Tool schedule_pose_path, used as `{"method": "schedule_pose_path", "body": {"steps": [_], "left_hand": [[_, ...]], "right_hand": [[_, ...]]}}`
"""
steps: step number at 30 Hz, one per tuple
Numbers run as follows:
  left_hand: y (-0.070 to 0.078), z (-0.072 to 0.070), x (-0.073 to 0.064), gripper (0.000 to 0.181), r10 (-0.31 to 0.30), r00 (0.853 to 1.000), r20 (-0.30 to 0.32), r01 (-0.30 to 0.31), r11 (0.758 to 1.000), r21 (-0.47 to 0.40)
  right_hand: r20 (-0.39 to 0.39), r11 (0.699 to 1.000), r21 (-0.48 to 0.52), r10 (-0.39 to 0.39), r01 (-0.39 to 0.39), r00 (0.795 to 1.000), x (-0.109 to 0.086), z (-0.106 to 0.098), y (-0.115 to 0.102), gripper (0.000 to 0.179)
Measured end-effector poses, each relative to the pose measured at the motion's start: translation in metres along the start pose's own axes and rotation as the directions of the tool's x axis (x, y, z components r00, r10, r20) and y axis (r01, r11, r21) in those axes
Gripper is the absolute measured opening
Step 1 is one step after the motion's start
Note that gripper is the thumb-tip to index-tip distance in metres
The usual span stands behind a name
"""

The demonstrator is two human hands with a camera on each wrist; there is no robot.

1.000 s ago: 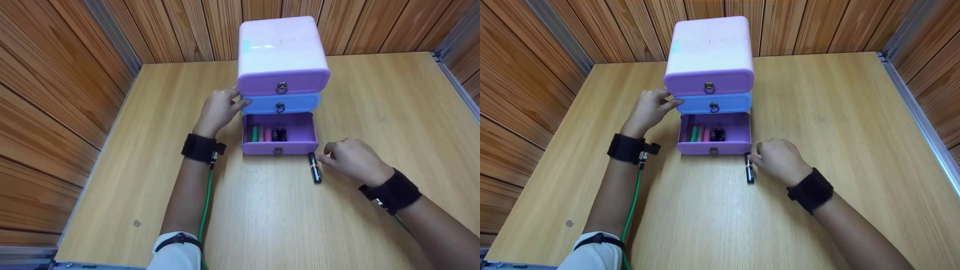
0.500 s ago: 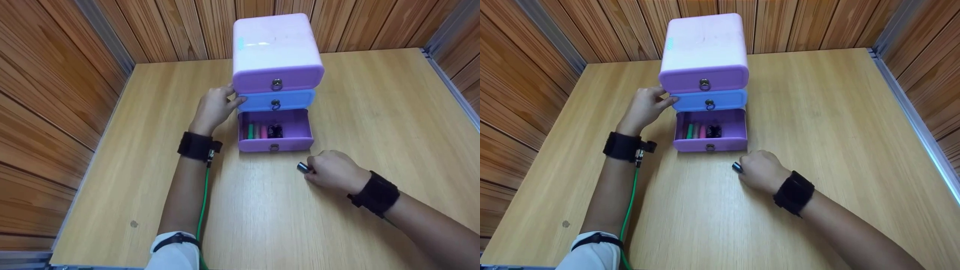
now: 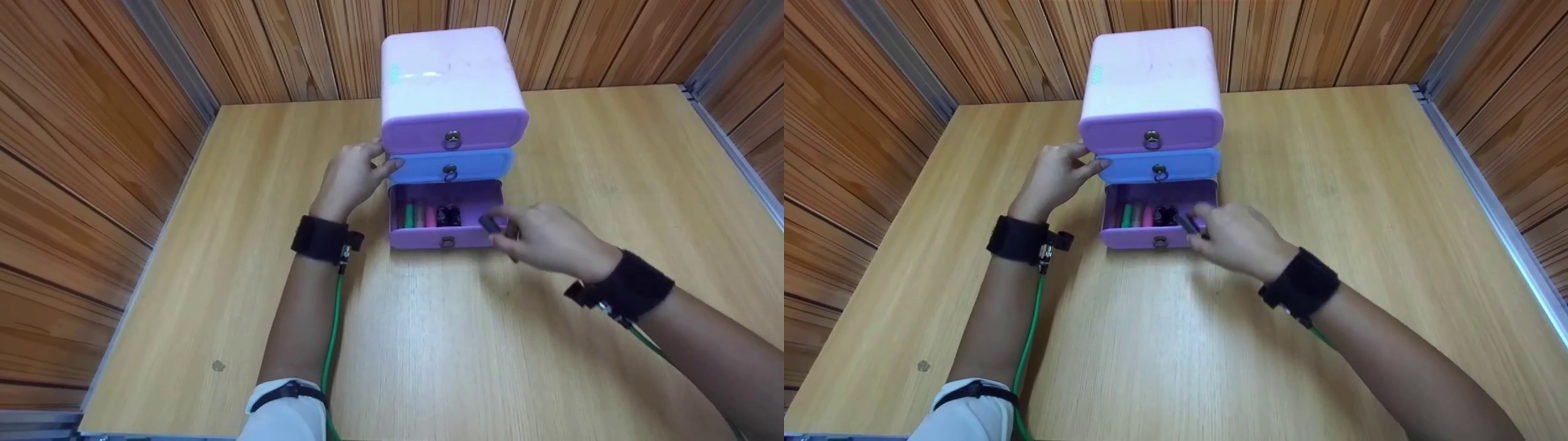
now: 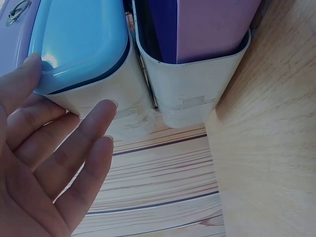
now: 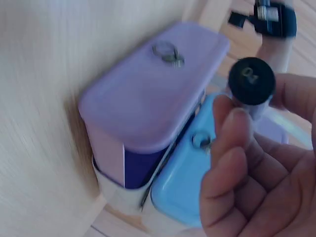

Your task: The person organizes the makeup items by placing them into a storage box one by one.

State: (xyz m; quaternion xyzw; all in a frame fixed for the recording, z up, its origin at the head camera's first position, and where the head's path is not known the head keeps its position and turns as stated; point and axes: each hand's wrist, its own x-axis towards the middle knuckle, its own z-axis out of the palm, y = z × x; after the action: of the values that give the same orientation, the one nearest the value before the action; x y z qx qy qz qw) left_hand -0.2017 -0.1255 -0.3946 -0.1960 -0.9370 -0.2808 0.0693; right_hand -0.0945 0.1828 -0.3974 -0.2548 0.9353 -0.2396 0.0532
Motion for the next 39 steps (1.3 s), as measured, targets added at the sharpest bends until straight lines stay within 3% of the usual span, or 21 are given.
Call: {"method": "schedule_pose_path", "body": {"steps": [5, 9, 13, 17, 21, 27, 31, 39], "left_hand": [[0.0, 0.0, -0.001, 0.05, 0.002, 1.0, -0.011, -0.002, 1.0, 0.016], [-0.001, 0.001, -0.003, 0.049, -0.015, 1.0, -0.004, 0.015, 1.0, 0.012], [-0.001, 0.002, -0.004, 0.051, -0.024, 1.0, -0.01, 0.024, 1.0, 0.013], [-0.001, 0.002, -0.005, 0.052, -0.021, 1.0, -0.019, 0.022, 0.999, 0.027], [-0.001, 0.002, -0.005, 0.05, -0.008, 0.999, -0.031, 0.009, 1.0, 0.029], [-0.002, 0.002, -0.005, 0.05, -0.015, 0.999, -0.032, 0.015, 1.0, 0.018], [-0.003, 0.002, -0.003, 0.048, 0.002, 0.999, -0.044, -0.001, 1.0, 0.006], [-0.006, 0.004, -0.003, 0.05, 0.003, 0.999, -0.049, -0.004, 1.0, -0.007]], "right_hand": [[-0.043, 0.99, 0.081, 0.115, -0.111, 0.992, 0.026, -0.008, 0.013, 0.047], [-0.064, 0.968, 0.143, 0.215, -0.204, 0.975, 0.042, -0.004, 0.021, 0.043], [-0.107, 0.958, 0.148, 0.264, -0.247, 0.959, 0.057, 0.004, 0.025, 0.045], [-0.148, 0.963, 0.085, 0.267, -0.257, 0.952, 0.067, 0.015, 0.026, 0.046], [-0.157, 0.972, 0.002, 0.234, -0.237, 0.959, 0.074, 0.025, 0.024, 0.042], [-0.082, 0.981, -0.033, 0.189, -0.192, 0.979, 0.084, 0.035, 0.027, 0.033], [-0.034, 0.98, -0.02, 0.199, -0.2, 0.979, 0.089, 0.034, 0.029, 0.025], [0.052, 0.976, -0.124, 0.186, -0.179, 0.981, 0.093, 0.032, 0.031, 0.014]]}}
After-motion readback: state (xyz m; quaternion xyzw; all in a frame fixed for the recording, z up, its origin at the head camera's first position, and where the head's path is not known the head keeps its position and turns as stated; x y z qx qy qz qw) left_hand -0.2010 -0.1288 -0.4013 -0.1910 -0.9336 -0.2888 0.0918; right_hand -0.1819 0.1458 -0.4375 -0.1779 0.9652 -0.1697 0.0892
